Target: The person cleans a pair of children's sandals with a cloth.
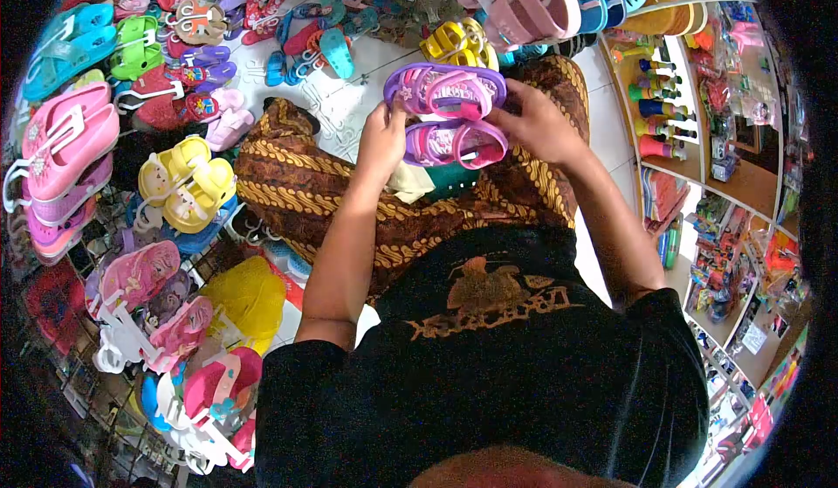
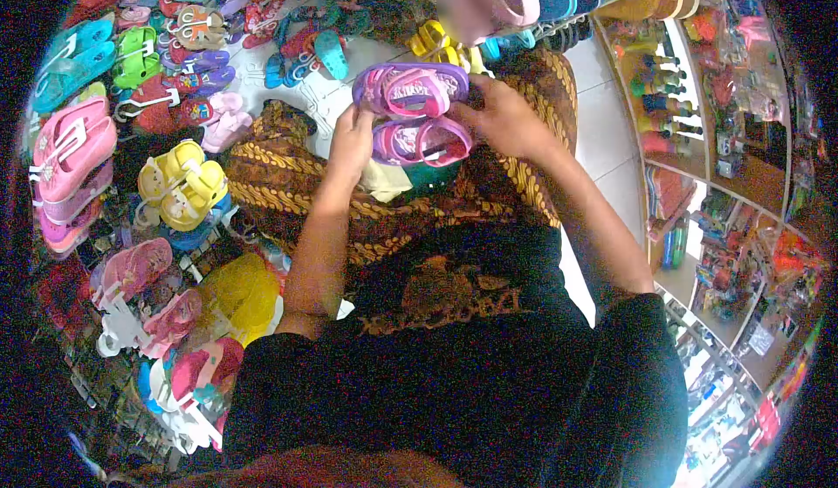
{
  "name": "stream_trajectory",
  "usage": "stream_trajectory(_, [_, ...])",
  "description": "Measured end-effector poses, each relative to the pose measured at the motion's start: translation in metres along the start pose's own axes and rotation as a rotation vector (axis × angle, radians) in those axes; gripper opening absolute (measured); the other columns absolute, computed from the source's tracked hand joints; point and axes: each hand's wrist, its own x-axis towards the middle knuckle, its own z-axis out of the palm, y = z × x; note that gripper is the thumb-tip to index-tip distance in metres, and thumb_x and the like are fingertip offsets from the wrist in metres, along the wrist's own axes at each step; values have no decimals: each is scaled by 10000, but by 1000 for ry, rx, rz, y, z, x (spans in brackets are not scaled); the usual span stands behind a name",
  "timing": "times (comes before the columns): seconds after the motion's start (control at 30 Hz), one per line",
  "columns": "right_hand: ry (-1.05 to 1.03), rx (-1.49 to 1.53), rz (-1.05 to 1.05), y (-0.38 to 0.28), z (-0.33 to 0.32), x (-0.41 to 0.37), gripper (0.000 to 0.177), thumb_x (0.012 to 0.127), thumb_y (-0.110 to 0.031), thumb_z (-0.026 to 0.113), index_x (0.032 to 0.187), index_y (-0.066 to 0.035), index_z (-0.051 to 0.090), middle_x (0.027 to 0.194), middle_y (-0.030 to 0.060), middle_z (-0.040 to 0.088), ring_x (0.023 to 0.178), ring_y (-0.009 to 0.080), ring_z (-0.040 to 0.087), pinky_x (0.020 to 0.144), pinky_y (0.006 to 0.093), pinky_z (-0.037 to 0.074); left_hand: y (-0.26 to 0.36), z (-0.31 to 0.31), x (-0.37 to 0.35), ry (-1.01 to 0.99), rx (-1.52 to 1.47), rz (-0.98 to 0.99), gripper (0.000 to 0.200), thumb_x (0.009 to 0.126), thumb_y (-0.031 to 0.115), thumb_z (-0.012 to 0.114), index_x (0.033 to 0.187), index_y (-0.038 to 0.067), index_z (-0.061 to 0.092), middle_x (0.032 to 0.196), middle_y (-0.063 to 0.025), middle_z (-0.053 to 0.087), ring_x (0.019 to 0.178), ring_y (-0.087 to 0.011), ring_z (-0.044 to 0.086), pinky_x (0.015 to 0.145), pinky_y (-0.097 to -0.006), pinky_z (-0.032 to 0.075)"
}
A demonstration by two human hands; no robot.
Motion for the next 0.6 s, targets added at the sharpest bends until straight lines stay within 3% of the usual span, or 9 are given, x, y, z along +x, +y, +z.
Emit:
stream_trajectory(0.1, [-44, 84, -7, -5, -2, -5, 385, 968, -187, 626, 1289, 11, 550, 1027, 98, 696, 872, 147, 644, 787, 326, 556, 3, 1, 0, 36, 14, 45, 483, 1045, 410, 458, 1008, -35, 642, 883, -150, 717, 826, -230, 676, 785, -357, 498])
stream_trajectory(0.23, [-132, 381, 291, -15, -1, -6, 394, 974, -232, 629, 1285, -2, 551, 1026, 82, 690, 845, 146, 647, 744, 324, 566, 3, 2, 6, 141, 85, 68, 495, 1050, 411, 441, 979, -30, 655, 832, -149, 718, 778, -273, 685, 751, -376, 506])
stream_trajectory(0.27, [-173, 236, 259, -13, -4, -4, 443, 964, -261, 645, 1308, 0, 544, 1073, 87, 691, 909, 149, 651, 805, 321, 553, 3, 1, 5, 152, 122, 101, 500, 1053, 410, 431, 986, -30, 658, 831, -149, 719, 773, -277, 684, 747, -375, 507])
stream_trajectory(0.33, [-127, 256, 103, -11, -1, -6, 481, 958, -279, 651, 1330, 4, 534, 1095, 96, 693, 961, 154, 646, 855, 316, 535, 8, -3, 5, 176, 199, 171, 511, 1060, 409, 411, 1000, -31, 663, 830, -150, 720, 765, -285, 682, 739, -374, 510])
stream_trajectory(0.4, [-127, 284, 44, -12, 2, -12, 536, 950, -296, 660, 1360, 16, 514, 1185, 115, 672, 1054, 157, 622, 953, 319, 488, 11, -7, 3, 114, 93, 191, 517, 1065, 410, 395, 1018, -27, 667, 820, -143, 718, 759, -268, 679, 743, -372, 511])
stream_trajectory(0.47, [-145, 241, 15, -23, 1, -20, 549, 948, -312, 662, 1367, 10, 512, 1205, 108, 657, 1055, 153, 616, 937, 320, 493, 18, -8, 2, 55, -50, 212, 520, 1067, 414, 387, 1039, -22, 669, 836, -137, 715, 758, -242, 676, 752, -355, 518])
stream_trajectory(0.53, [-207, 478, 78, -21, 3, -25, 496, 959, -321, 647, 1324, -3, 541, 1190, 86, 645, 1056, 145, 604, 906, 314, 496, 35, -8, -6, -3, -228, 228, 520, 1065, 423, 388, 1064, -16, 667, 880, -133, 712, 762, -207, 674, 767, -324, 531])
stream_trajectory(0.6, [-232, 770, 65, -4, 13, -24, 444, 970, -326, 629, 1282, -15, 566, 1164, 70, 641, 1053, 137, 595, 878, 307, 501, 6, -18, 2, -148, -508, 118, 491, 1061, 442, 385, 1068, 10, 619, 801, -93, 660, 704, -198, 647, 731, -324, 551])
